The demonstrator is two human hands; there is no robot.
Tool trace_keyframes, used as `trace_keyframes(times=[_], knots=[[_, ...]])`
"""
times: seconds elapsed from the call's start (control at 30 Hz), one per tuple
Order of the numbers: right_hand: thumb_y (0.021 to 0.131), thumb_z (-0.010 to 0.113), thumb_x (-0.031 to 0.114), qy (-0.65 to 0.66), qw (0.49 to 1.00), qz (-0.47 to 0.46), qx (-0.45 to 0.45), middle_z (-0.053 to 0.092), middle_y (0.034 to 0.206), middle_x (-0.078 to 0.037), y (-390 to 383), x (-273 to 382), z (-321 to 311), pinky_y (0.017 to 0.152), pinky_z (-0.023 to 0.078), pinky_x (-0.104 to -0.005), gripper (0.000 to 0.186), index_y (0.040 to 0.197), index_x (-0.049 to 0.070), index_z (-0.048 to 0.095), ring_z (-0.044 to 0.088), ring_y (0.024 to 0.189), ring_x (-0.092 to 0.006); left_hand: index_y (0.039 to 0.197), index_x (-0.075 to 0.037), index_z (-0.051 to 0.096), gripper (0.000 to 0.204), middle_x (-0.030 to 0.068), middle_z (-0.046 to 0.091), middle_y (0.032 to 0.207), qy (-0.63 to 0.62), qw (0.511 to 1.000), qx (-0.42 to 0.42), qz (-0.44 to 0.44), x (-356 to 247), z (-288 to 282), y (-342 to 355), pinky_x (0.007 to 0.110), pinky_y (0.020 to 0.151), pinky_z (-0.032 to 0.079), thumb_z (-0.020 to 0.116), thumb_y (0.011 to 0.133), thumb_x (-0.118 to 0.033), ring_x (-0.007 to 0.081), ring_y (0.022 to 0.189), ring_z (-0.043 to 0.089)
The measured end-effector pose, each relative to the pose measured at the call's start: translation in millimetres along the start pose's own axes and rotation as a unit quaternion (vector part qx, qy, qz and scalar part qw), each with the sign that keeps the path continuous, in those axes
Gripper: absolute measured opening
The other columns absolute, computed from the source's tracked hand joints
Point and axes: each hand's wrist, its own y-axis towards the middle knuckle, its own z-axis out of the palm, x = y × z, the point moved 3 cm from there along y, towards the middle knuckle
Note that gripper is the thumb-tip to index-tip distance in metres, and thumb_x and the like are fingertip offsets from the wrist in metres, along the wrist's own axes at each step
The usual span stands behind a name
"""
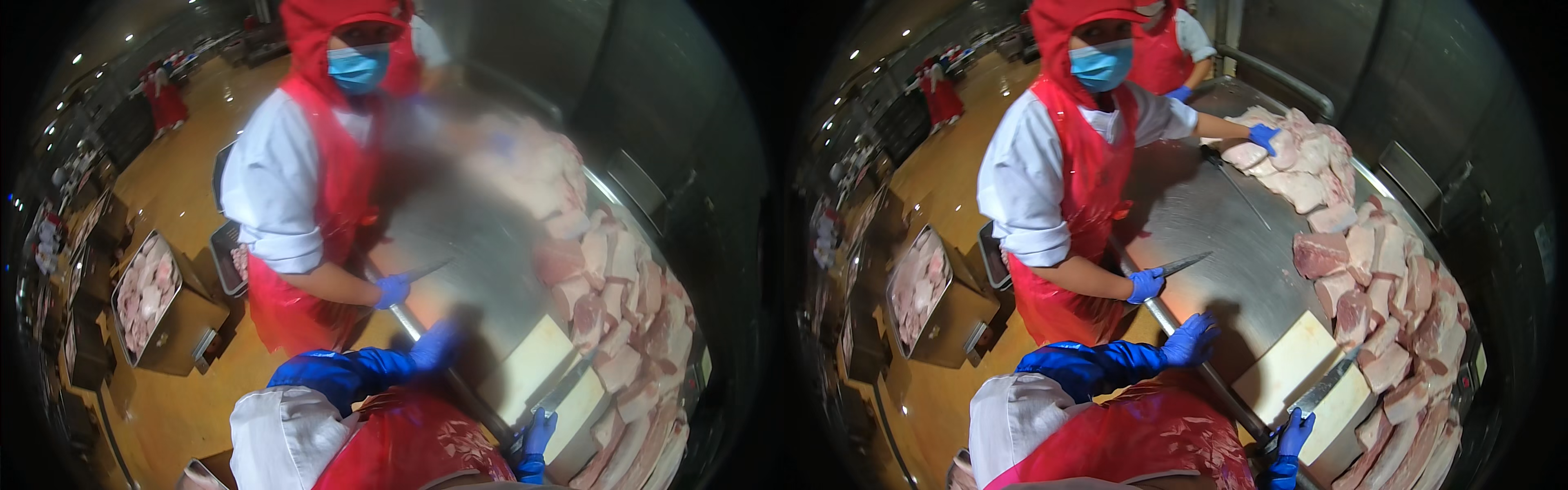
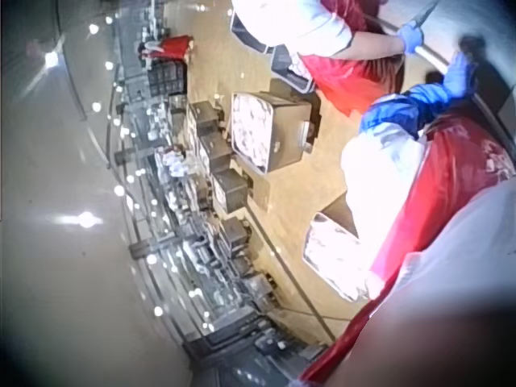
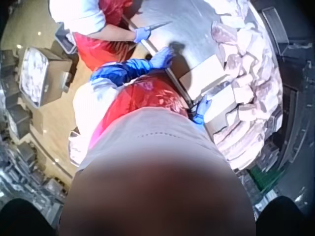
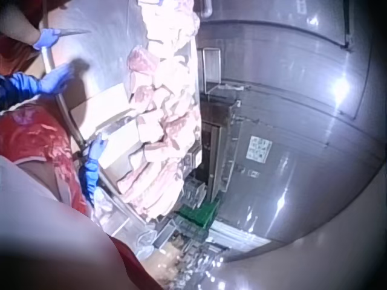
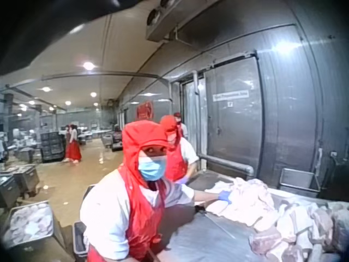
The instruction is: The person repeatedly picks up pieces of raw meat from a stainless steel table, places them on a white cutting board, and cuts them with a knife. The cut pieces are then moved to a metal tray. The task continues with multiple pieces of meat handled one at a time.
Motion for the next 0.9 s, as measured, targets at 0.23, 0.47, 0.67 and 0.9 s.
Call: trace_keyframes(times=[0.23, 0.47, 0.67, 0.9], knots=[[0.100, 0.056, 0.018, -0.014, 0.995, -0.053, -0.078, 0.049, 0.076, 0.002, -21.2, 10.9, -25.5, 0.045, 0.032, -0.0251, 0.012, 0.093, 0.008, 0.055, 0.041, 0.056, -0.0063, 0.120, -0.005, 0.063, 0.046, 0.0222, 0.052, 0.135, 0.008, 1.000, -0.005, -0.012, -27.4, 0.4, 6.6, 0.053, 0.109, 0.042, 0.070, 0.076, -0.015, 0.0444, 0.132, 0.047], [0.105, 0.054, 0.029, 0.025, 0.987, -0.129, -0.091, 0.045, 0.065, 0.001, 27.1, 22.5, -48.0, 0.039, 0.033, -0.0258, 0.026, 0.089, 0.008, 0.053, 0.039, 0.046, -0.0076, 0.118, -0.004, 0.063, 0.041, 0.0216, 0.057, 0.127, 0.051, 0.996, -0.065, 0.018, -22.9, 2.6, 8.1, 0.052, 0.106, 0.044, 0.066, 0.080, -0.019, 0.0426, 0.130, 0.050], [0.105, 0.055, 0.030, -0.079, 0.990, -0.069, 0.094, 0.047, 0.062, -0.001, 43.0, 35.3, -62.1, 0.038, 0.037, -0.0268, 0.027, 0.090, 0.008, 0.052, 0.044, 0.042, -0.0098, 0.116, -0.006, 0.064, 0.039, 0.0216, 0.060, 0.124, 0.078, 0.992, -0.091, -0.030, -18.9, 12.5, 3.8, 0.053, 0.104, 0.046, 0.066, 0.080, -0.023, 0.0427, 0.127, 0.053], [0.101, 0.057, 0.025, -0.160, 0.940, -0.079, 0.291, 0.055, 0.063, -0.003, 28.1, 12.7, -87.7, 0.041, 0.040, -0.0277, 0.018, 0.096, 0.007, 0.056, 0.050, 0.046, -0.0115, 0.113, -0.005, 0.064, 0.040, 0.0223, 0.061, 0.118, 0.093, 0.989, -0.101, -0.053, -29.5, 20.4, 12.3, 0.052, 0.101, 0.047, 0.067, 0.077, -0.023, 0.0431, 0.123, 0.055]])
